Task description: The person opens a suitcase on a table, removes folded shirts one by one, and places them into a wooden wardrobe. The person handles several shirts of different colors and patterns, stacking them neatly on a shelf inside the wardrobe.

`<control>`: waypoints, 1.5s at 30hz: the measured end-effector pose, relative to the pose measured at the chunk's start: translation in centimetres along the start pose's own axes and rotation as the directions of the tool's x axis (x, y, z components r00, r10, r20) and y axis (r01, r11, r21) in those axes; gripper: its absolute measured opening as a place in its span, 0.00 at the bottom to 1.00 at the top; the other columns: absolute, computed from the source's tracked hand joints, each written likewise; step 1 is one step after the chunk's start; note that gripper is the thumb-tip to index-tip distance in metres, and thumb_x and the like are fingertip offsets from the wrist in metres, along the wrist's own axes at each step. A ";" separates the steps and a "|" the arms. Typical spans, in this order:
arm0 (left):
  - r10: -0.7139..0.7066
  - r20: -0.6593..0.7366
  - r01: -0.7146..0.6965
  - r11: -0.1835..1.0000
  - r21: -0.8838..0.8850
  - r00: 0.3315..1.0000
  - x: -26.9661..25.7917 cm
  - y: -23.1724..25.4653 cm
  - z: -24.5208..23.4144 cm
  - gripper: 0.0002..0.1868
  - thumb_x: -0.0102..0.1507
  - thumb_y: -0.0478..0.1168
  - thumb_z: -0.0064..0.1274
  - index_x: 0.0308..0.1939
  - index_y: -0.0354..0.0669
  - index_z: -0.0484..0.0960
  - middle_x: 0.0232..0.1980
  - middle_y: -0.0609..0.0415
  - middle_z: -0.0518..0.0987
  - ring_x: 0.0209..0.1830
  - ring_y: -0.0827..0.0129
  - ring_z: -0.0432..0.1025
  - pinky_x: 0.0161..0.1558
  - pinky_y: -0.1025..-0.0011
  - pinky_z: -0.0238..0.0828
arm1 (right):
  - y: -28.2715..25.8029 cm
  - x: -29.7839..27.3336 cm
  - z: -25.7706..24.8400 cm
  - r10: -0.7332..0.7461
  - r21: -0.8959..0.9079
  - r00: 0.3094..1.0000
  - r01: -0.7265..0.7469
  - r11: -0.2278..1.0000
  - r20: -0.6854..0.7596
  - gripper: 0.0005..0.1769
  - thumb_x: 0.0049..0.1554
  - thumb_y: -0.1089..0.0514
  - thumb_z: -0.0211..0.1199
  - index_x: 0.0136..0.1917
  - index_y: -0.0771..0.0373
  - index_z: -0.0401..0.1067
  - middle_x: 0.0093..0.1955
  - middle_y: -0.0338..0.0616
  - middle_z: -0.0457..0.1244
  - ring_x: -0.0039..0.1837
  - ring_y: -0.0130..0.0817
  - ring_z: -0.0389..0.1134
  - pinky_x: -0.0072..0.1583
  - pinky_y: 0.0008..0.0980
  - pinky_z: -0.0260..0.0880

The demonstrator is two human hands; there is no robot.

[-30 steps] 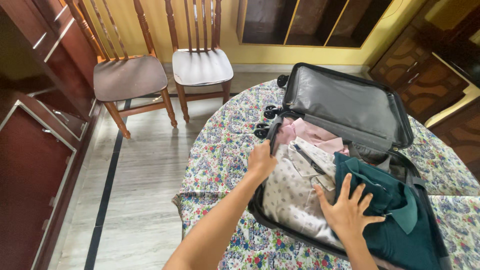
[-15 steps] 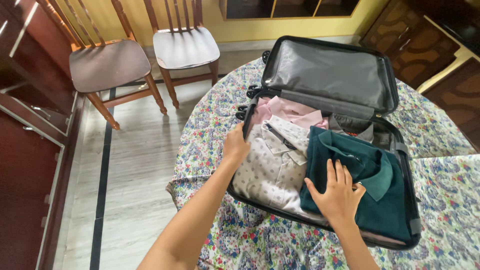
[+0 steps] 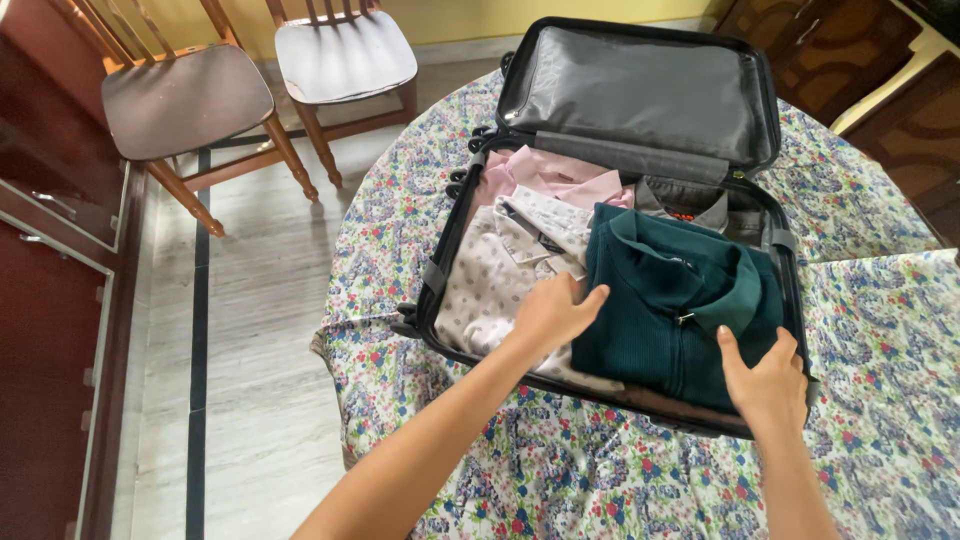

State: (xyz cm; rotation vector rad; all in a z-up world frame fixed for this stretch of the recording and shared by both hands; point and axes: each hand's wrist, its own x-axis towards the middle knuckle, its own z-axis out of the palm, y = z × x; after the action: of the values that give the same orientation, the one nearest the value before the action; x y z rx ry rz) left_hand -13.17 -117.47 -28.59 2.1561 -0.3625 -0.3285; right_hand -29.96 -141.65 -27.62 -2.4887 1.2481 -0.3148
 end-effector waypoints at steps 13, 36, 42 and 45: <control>-0.133 0.291 0.251 0.874 -0.416 0.948 1.2 2.5 4.4 0.43 0.43 0.58 0.71 0.52 0.29 0.82 0.48 0.43 0.85 0.47 0.60 0.81 0.48 0.63 0.78 | 3.8 2.4 -0.2 -0.029 0.628 0.981 -0.101 0.772 0.194 0.39 0.52 0.42 0.75 0.63 0.75 0.71 0.59 0.51 0.67 0.59 0.37 0.67 0.59 0.34 0.67; 0.224 0.318 0.350 -0.120 -0.929 0.921 -6.3 -1.1 -9.7 0.12 0.58 0.38 0.57 0.41 0.33 0.80 0.36 0.51 0.81 0.30 0.64 0.76 0.37 0.68 0.78 | -10.8 -2.6 -6.0 -0.135 0.720 0.897 -0.241 0.651 0.421 0.49 0.54 0.24 0.59 0.75 0.60 0.65 0.72 0.50 0.63 0.70 0.42 0.64 0.68 0.37 0.62; 0.235 0.336 0.370 -0.118 -0.921 0.912 -8.3 -3.9 -18.6 0.15 0.56 0.39 0.54 0.43 0.30 0.80 0.37 0.45 0.82 0.32 0.58 0.78 0.40 0.64 0.80 | -18.3 -9.2 -3.3 -0.430 0.845 0.734 -0.510 0.163 0.526 0.33 0.59 0.33 0.60 0.70 0.54 0.71 0.65 0.42 0.68 0.63 0.36 0.69 0.65 0.38 0.70; 0.188 0.328 0.352 -0.107 -0.930 0.926 -9.8 -6.3 -23.9 0.14 0.55 0.38 0.54 0.42 0.31 0.80 0.37 0.44 0.82 0.33 0.57 0.78 0.41 0.63 0.80 | -22.0 -12.1 -0.9 -0.530 0.812 0.687 -0.583 0.007 0.498 0.27 0.62 0.38 0.62 0.67 0.56 0.73 0.62 0.43 0.70 0.60 0.36 0.72 0.63 0.38 0.73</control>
State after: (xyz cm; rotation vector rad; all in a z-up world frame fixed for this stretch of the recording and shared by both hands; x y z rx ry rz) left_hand -12.71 -92.51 -19.35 0.4405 -0.0457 -0.7889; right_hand -21.33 -119.84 -18.74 -0.8937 0.2778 -0.0516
